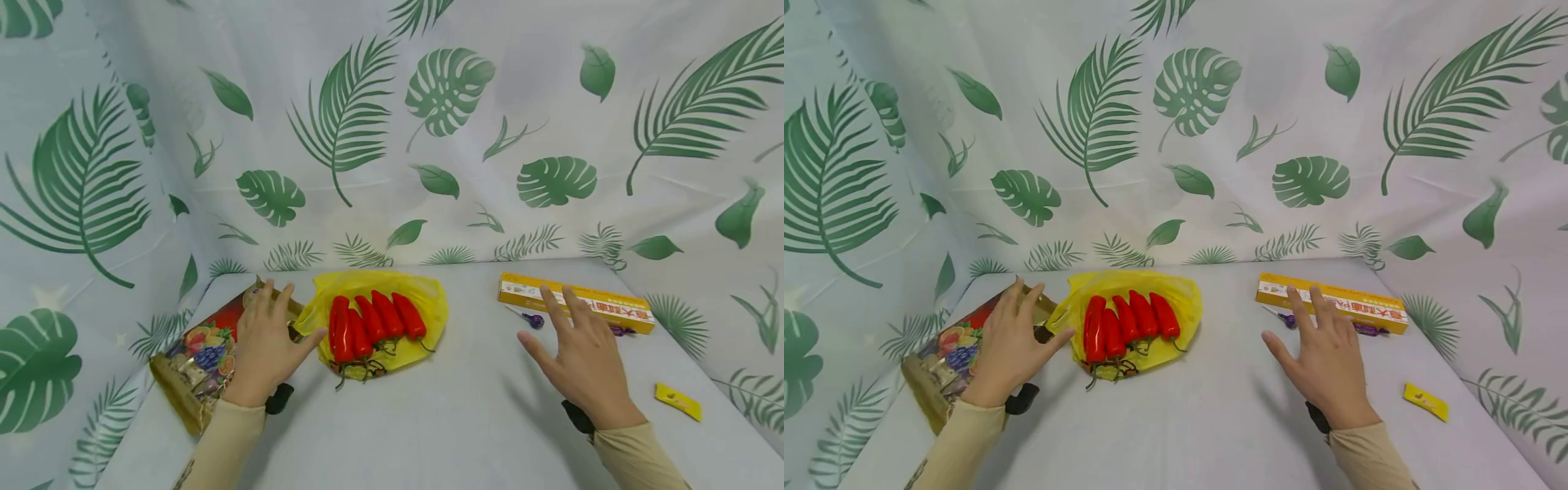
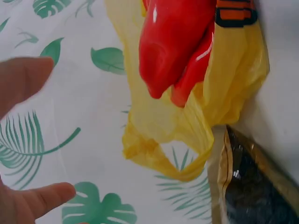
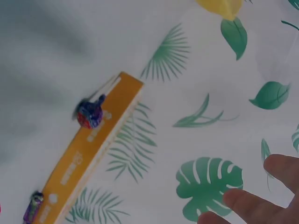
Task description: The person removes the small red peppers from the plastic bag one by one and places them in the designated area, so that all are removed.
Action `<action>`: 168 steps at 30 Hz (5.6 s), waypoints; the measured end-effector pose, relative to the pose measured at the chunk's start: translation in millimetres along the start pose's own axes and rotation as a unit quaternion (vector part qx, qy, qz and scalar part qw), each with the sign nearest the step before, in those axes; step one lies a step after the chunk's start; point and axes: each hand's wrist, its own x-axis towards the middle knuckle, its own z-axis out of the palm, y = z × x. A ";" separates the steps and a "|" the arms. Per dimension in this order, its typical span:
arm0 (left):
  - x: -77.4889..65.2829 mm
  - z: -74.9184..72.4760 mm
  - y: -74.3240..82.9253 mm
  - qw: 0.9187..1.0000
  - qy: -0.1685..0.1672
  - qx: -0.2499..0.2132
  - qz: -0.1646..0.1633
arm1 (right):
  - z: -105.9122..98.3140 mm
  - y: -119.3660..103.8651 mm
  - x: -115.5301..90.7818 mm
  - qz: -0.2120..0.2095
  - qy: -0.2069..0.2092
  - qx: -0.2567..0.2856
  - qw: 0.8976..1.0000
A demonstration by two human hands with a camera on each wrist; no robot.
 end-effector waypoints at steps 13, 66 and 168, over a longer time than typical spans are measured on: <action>16.9 19.8 1.2 0.995 0.023 -0.099 -0.007 | 31.9 -36.2 30.1 0.001 -0.071 0.076 0.995; 33.1 35.3 -6.3 0.986 0.023 -0.158 -0.047 | 122.5 -145.5 94.4 0.079 -0.164 0.204 0.962; 22.7 33.4 -7.2 0.983 0.062 -0.170 -0.023 | 62.7 -56.8 41.0 0.022 -0.099 0.252 0.962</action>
